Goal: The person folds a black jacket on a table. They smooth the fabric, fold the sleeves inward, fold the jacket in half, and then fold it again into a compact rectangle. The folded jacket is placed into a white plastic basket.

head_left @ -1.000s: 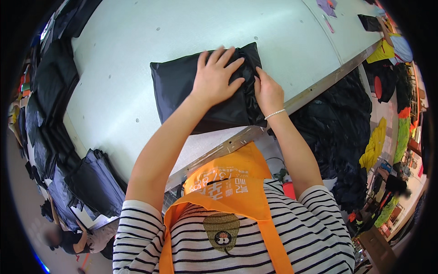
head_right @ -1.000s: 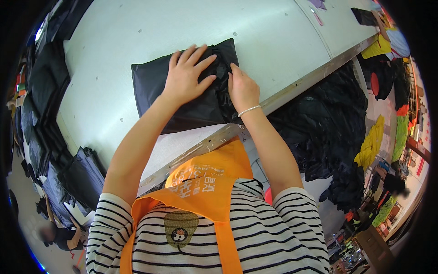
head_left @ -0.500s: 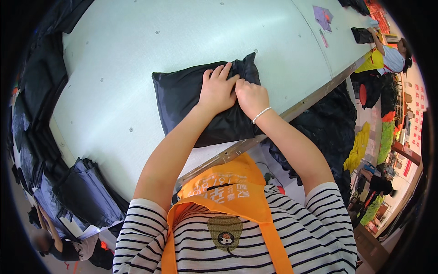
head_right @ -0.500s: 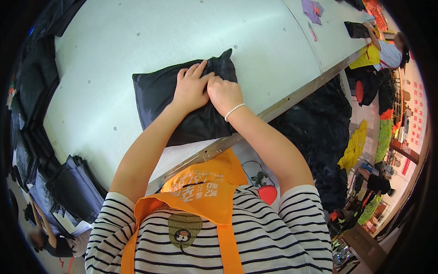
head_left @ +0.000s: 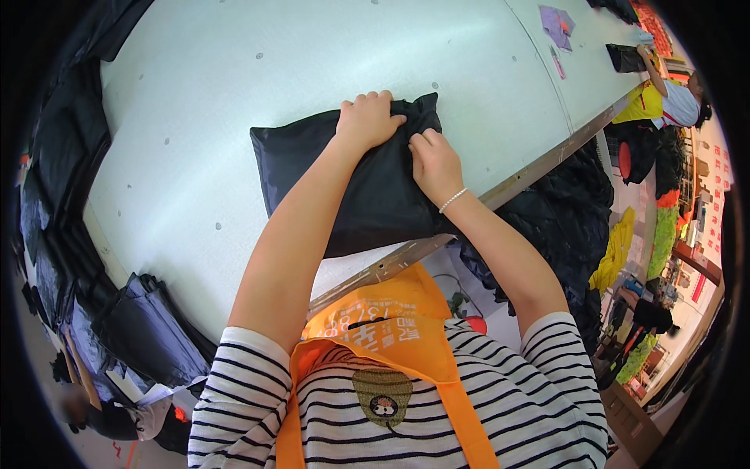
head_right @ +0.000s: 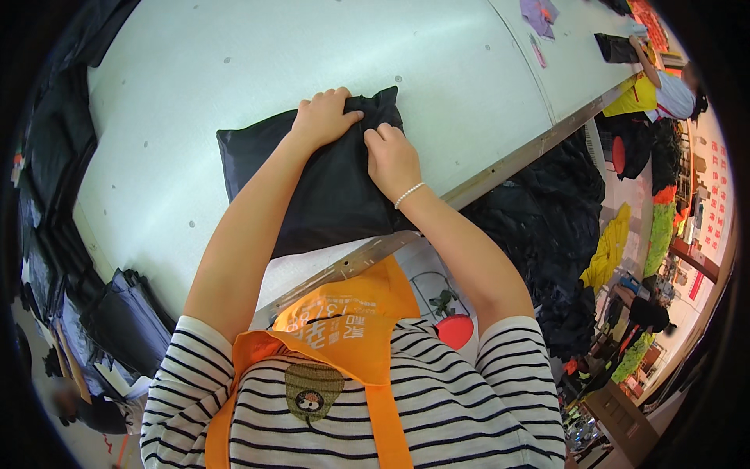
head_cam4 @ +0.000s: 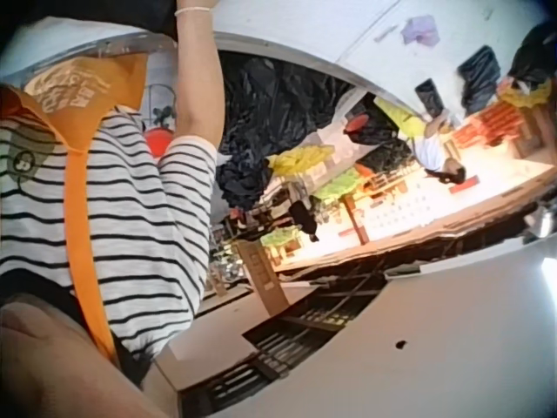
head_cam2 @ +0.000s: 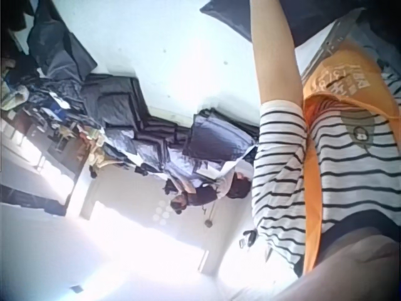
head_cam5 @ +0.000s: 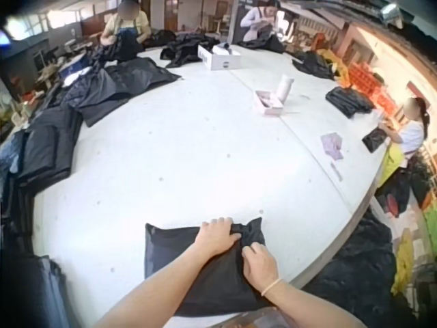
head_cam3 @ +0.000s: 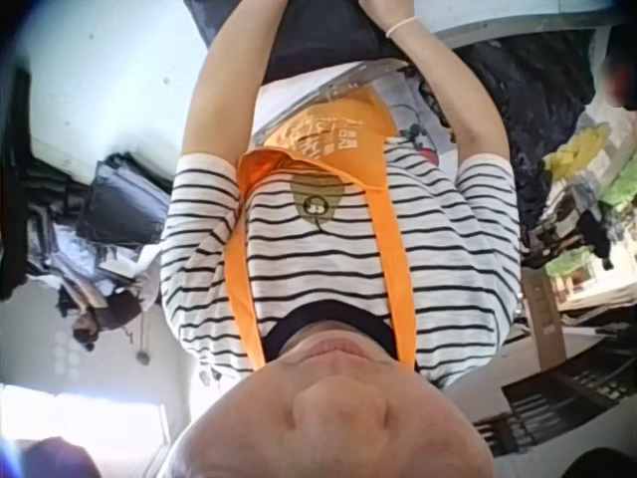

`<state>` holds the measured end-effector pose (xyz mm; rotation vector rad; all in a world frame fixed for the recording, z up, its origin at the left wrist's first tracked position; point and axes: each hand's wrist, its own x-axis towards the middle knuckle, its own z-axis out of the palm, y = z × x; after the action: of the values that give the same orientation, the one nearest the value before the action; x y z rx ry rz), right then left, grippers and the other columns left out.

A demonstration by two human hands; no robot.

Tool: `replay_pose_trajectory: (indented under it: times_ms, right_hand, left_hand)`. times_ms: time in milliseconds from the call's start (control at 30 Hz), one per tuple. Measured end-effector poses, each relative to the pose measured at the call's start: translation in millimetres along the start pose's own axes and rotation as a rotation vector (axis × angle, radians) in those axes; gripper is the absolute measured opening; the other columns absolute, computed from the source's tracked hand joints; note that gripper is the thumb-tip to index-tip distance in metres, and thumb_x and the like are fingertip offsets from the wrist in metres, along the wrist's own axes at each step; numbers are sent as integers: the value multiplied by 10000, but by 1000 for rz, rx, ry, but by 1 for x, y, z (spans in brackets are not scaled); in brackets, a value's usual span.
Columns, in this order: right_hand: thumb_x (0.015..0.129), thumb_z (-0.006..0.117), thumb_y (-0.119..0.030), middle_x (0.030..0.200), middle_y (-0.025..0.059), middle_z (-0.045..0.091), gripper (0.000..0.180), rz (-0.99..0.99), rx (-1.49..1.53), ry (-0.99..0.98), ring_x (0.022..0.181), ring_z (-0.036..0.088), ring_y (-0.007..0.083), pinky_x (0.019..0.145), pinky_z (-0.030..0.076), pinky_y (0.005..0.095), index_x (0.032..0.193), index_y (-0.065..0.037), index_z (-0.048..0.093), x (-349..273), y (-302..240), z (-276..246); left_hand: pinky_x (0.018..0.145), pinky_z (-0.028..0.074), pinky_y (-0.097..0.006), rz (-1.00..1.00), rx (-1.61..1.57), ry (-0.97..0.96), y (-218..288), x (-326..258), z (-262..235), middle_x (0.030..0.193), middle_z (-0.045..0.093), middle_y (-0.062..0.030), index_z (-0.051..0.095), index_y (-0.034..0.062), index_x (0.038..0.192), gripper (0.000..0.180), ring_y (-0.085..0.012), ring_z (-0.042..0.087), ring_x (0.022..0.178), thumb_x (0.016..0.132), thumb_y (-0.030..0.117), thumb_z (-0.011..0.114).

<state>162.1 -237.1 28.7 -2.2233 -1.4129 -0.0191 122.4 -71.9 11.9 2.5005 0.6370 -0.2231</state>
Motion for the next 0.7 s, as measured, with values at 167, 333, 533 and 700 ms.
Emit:
replay_pose_trajectory:
  times_ms: [167,333,533,700]
  right_hand:
    - [847,541,-49,800,130,545,50,166,129,-120,736,557,321,641,467,409,891,-39,563,4,6,-7]
    - [921,478,-145,807,173,629,235,322,161,-131,738,593,379,650,476,447,1133,-93,566,34,15,4]
    - [962,456,-177,527,46,532,298,655,530,-639,392,456,102,381,371,262,1242,-147,554,84,29,-15]
    - [918,534,-147,535,87,570,135,604,556,-274,423,524,150,447,421,284,994,-68,613,67,26,6]
  left_hand:
    - [906,400,-449,-20,-111,-6,-4,-4,3,1083,610,-121,595,99,1093,439,-289,568,1032,805,431,606]
    - [932,379,-451,13,-115,54,-5,-6,6,1085,609,-107,599,109,1106,435,-289,548,1059,801,419,604]
    - [948,362,-445,-38,-260,-39,-14,11,10,1101,620,-102,626,129,1106,432,-279,554,1069,821,439,530]
    - [899,383,-391,-228,-283,-136,-5,24,0,1011,667,-58,659,150,1024,385,-239,603,969,839,458,520]
